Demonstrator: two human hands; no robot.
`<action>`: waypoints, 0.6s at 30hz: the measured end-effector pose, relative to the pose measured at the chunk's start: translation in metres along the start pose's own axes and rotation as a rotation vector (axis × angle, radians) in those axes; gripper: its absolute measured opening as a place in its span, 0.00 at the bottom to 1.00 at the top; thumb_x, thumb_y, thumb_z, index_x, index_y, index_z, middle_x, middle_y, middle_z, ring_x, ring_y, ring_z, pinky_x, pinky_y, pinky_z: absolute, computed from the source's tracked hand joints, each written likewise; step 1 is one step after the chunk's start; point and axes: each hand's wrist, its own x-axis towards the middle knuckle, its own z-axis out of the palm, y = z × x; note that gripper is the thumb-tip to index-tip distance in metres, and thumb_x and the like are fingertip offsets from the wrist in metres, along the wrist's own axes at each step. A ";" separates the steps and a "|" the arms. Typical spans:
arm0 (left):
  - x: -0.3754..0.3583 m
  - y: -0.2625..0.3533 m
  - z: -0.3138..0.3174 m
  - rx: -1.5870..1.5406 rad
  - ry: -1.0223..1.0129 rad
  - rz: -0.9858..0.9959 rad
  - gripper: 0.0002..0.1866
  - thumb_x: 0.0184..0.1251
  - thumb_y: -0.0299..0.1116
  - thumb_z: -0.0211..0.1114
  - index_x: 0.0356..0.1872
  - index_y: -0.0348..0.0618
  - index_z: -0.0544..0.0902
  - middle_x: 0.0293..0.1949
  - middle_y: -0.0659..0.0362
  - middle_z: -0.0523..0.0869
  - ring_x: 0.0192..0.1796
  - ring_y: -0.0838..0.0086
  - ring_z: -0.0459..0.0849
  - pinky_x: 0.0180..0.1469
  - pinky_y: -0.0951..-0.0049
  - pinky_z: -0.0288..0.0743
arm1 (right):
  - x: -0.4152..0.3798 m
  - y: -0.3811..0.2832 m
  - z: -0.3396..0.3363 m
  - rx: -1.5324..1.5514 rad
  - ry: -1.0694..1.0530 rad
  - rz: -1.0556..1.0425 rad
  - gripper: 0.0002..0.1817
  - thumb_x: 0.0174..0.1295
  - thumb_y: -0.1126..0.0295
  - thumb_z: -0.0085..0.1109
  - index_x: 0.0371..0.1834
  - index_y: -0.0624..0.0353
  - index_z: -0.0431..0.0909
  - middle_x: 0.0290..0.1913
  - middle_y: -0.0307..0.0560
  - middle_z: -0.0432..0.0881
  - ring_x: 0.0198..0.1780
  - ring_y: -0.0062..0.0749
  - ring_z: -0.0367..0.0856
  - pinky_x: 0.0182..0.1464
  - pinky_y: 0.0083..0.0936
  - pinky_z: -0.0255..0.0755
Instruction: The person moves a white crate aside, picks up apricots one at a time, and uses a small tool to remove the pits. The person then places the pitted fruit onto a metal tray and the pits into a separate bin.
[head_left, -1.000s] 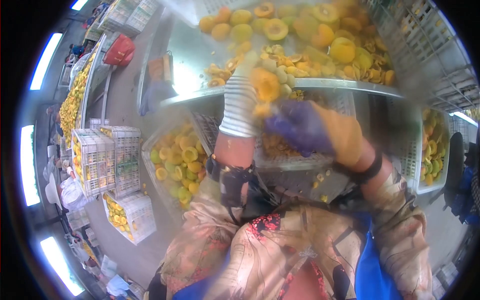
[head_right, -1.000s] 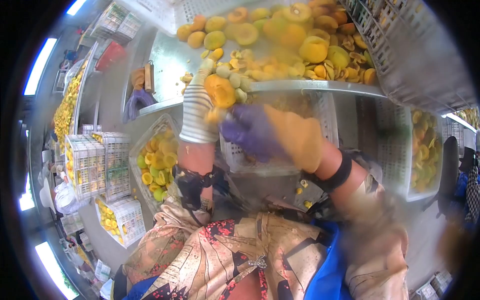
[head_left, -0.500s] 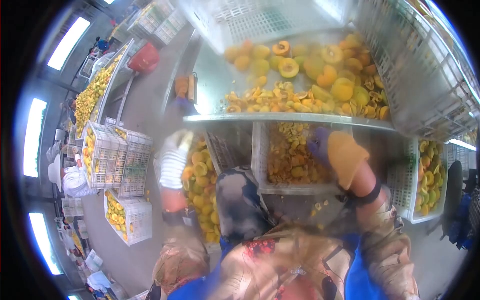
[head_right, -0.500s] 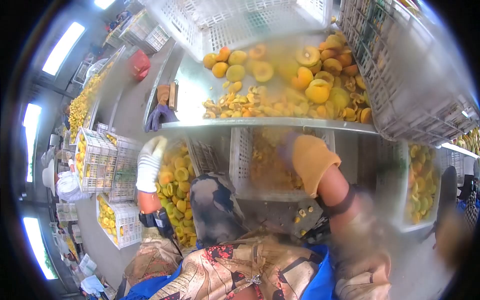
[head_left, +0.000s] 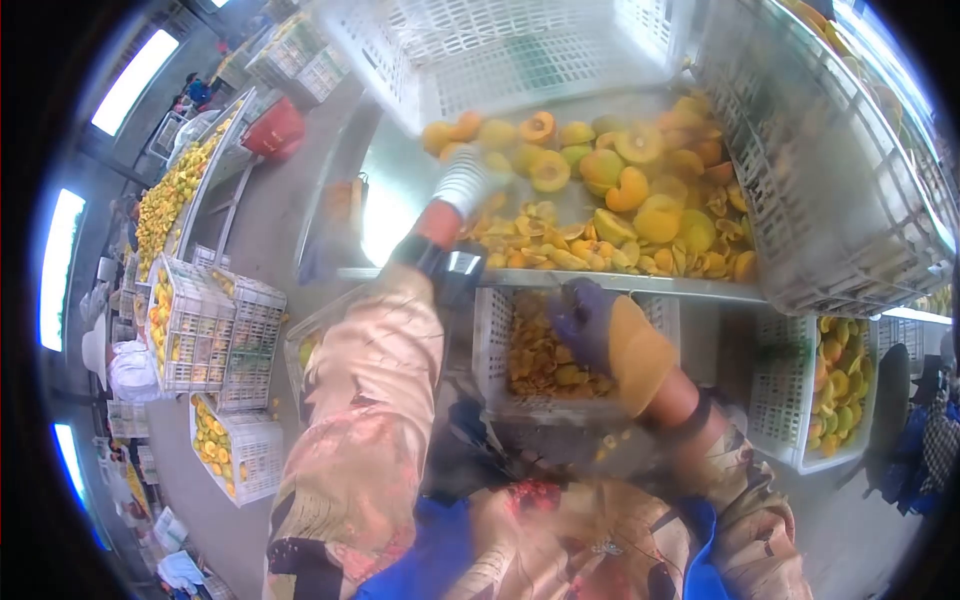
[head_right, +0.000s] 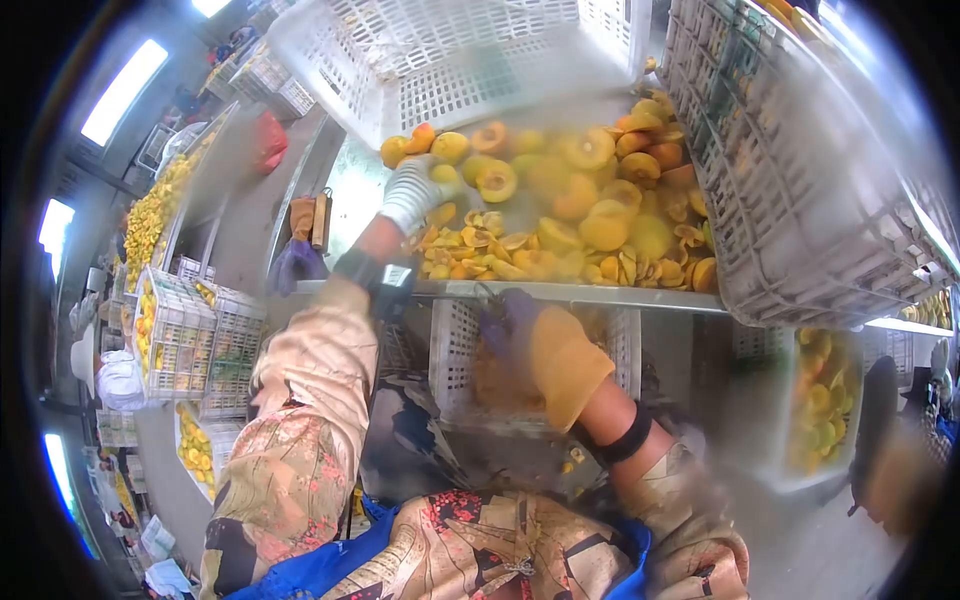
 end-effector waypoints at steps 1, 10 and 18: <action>-0.012 0.005 -0.015 -0.204 0.017 0.027 0.30 0.55 0.43 0.67 0.59 0.40 0.79 0.46 0.52 0.86 0.55 0.66 0.83 0.59 0.64 0.75 | -0.001 -0.004 -0.004 0.229 0.012 0.058 0.21 0.68 0.52 0.54 0.43 0.62 0.76 0.28 0.53 0.81 0.31 0.42 0.81 0.34 0.37 0.73; -0.152 0.017 0.021 -2.111 -0.199 -0.193 0.25 0.66 0.40 0.58 0.60 0.36 0.74 0.57 0.47 0.79 0.60 0.58 0.78 0.64 0.51 0.72 | -0.021 -0.021 -0.011 0.588 0.077 -0.171 0.15 0.73 0.60 0.51 0.47 0.62 0.75 0.28 0.43 0.76 0.25 0.24 0.73 0.28 0.21 0.69; -0.167 0.031 0.042 -1.444 0.026 0.129 0.21 0.71 0.46 0.62 0.57 0.43 0.75 0.46 0.54 0.83 0.48 0.67 0.83 0.51 0.66 0.82 | -0.006 -0.020 0.017 0.348 0.261 -0.041 0.23 0.71 0.52 0.50 0.43 0.66 0.75 0.36 0.68 0.81 0.41 0.63 0.80 0.40 0.45 0.73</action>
